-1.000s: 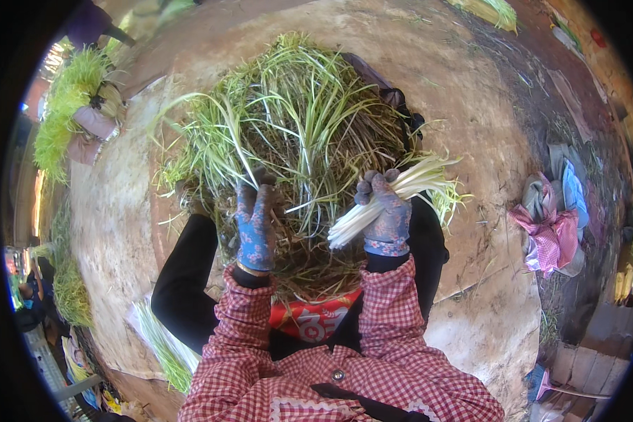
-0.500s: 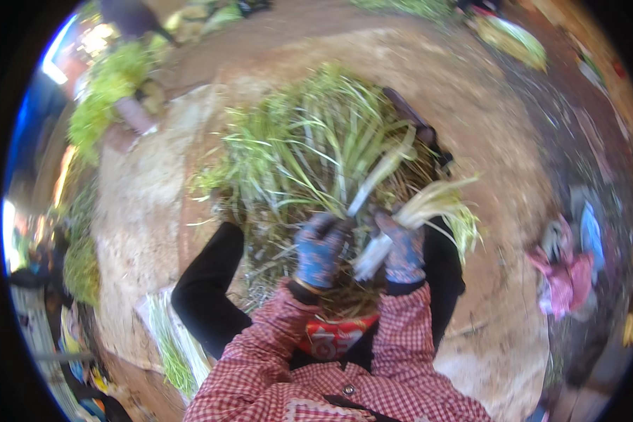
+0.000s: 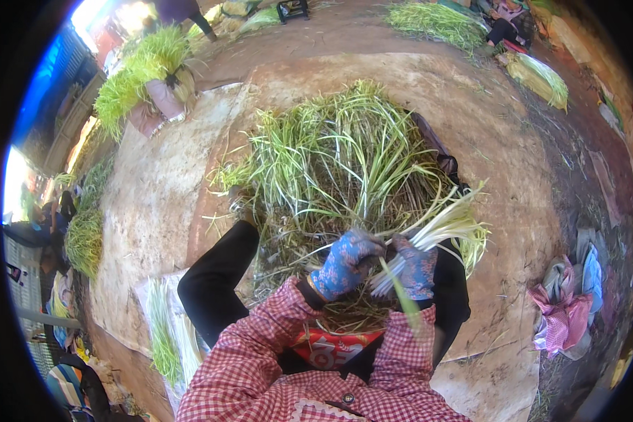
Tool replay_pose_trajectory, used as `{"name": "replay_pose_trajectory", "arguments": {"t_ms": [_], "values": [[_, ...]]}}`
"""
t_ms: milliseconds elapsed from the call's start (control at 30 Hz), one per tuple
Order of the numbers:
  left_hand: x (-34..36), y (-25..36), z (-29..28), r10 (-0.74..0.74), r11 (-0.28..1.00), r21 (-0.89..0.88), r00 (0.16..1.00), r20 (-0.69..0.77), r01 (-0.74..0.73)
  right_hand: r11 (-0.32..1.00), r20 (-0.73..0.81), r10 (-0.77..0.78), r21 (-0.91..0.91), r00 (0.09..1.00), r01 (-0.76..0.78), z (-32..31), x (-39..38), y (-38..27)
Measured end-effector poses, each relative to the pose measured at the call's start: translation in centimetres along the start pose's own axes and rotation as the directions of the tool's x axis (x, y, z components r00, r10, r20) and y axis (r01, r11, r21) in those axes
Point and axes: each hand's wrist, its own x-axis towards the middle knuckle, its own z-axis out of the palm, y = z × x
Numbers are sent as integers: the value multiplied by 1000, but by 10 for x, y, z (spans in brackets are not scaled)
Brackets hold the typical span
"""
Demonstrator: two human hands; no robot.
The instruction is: The person sits on the ground and repeatedly picks up individual stalks from a large pile of green plants, strips or cleans them by hand, and places the processed stalks into a growing bundle held in the left hand.
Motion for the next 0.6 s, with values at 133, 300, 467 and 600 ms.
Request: {"name": "replay_pose_trajectory", "arguments": {"t_ms": [133,300,467,600], "values": [[-18,1,-25,123,992,-24,951,283,-121,971,-22,-32,237,999,37,3,-1,-9],[-87,-28,-88,-159,981,175,852,499,81,911,-90,-49,405,995,82,5,-1,-19],[-152,-91,-173,-607,718,633,706,365,290,883,-242,-81,433,967,182,4,-2,-21],[-154,-120,-206,-815,444,875,493,303,195,750,-258,-71,623,964,222,-11,0,-27]]}}
